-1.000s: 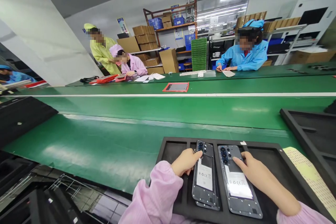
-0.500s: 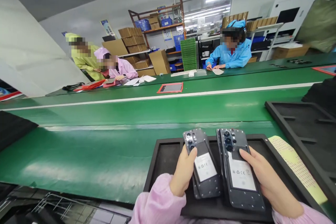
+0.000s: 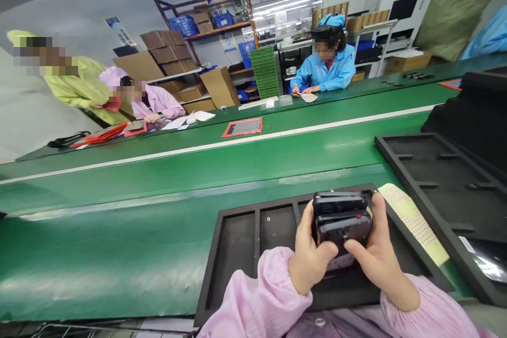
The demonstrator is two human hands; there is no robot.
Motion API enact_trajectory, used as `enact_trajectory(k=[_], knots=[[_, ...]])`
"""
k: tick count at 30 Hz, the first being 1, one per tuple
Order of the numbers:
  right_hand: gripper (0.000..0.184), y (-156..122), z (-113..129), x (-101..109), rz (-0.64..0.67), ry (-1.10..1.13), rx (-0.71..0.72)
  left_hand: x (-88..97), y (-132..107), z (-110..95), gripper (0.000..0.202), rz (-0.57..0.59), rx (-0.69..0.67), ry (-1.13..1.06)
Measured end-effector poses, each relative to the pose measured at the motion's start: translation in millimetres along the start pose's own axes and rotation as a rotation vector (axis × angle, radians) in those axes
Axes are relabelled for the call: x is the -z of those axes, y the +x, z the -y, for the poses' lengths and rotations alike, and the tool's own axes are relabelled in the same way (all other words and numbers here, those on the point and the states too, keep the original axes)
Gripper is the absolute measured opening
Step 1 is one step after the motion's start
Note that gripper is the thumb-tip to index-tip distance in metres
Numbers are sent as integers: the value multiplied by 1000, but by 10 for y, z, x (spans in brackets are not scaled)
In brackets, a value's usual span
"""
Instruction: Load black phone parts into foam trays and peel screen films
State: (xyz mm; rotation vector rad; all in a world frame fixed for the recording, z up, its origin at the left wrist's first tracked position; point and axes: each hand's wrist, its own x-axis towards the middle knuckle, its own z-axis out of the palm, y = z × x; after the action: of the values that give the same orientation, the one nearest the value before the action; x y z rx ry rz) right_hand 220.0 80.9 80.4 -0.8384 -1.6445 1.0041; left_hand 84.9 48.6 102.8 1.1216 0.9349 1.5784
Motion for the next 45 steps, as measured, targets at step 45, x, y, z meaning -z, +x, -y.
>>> enact_trajectory(k=[45], knots=[[45,-103,10,-99,350,-405,-156,162,-48,164,68,-337,71,16]])
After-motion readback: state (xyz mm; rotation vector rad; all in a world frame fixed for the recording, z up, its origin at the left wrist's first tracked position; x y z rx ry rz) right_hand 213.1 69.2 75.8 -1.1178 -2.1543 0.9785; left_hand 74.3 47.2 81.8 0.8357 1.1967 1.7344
